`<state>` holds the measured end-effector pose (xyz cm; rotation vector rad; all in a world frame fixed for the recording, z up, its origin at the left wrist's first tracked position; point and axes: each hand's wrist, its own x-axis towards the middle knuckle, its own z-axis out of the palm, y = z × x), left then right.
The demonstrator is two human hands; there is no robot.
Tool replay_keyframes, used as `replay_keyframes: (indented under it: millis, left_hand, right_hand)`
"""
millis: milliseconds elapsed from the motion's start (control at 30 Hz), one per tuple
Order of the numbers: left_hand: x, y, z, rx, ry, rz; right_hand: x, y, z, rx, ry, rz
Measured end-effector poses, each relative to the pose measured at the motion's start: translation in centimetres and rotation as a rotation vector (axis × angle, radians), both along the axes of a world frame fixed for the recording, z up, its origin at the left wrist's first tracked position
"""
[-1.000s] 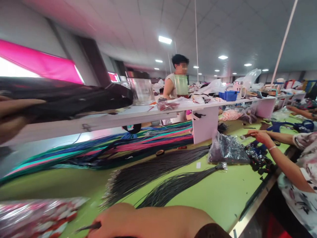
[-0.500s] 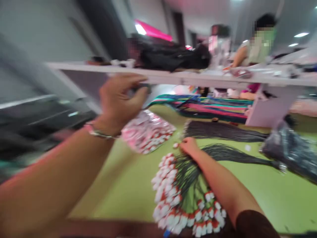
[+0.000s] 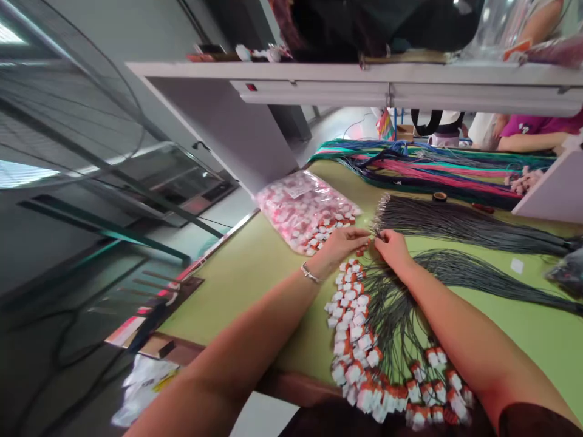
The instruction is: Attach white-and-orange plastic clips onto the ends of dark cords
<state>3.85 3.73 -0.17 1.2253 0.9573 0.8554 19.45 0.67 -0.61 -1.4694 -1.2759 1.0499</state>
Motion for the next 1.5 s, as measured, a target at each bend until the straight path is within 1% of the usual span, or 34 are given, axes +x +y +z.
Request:
replay_keyframes:
  millis: [100,233,433,533,700,933,1067,1167,1267,1367,1433,1500]
  left_hand:
    - [-0.4,0.1,-0.7,-0.087,-0.135,-0.042]
    - [-1.0,0.1,-0.9,-0.196,-0.268,-0.019]
    - [-1.2,0.1,-0.6,-0.241,-0.289,-0.056]
    - [-1.2,0.0,-0.6,-0.245,-0.297,-0.033]
    - [-1.1,-0.2,-0.6,-0.236,-0.305,0.007]
    - [-1.0,-0.4,-0.6,-0.197,-0.304,0.016]
    - [-1.0,-0.4,-0.7,-0.192,-0.293,0.015]
    - [-0.8,-0.4,-0.7,-0.128,-0.279,0.007]
    - [-0.6,-0.7,-0.4,-0.06,-0.234,0.019]
    - [-0.6,-0.9,-0.2,-0.001,-0.117,0.059]
    - [-0.5,-0.7,-0.3,0.027,-0.065,0.066]
    - [-0.5,-0.5,-0.4,0.056,-0.064,0.071]
  right_hand:
    - [0.0,0.1,-0.2,0.075,-0.083,-0.003]
    - [-0.1,0.1,-0.2,0.124,-0.125,0.023]
    - [-0.5,0.1,0.4,0.127,-0.118,-0.019]
    - [-0.7,0.0,0.8,0.106,-0.122,-0.037]
    - [-0.8,0.1,1.0,0.06,-0.095,-0.06]
    - [-0.7,0.4,0.2,-0.07,0.115,-0.055]
    - [-0.6,0.5,0.1,-0.103,0.141,-0.049]
    - [-0.6,0.6,0.0,-0.127,0.147,-0.042]
    - [-0.6,0.4,-0.2,-0.101,0.091,-0.043]
    - [-0.7,0.4,-0.8,-0.068,0.027,-0.043]
    - [-0.8,0.8,-1.1,-0.009,0.012,-0.064]
    - [-0.9,1.1,-1.0,0.042,-0.014,-0.071]
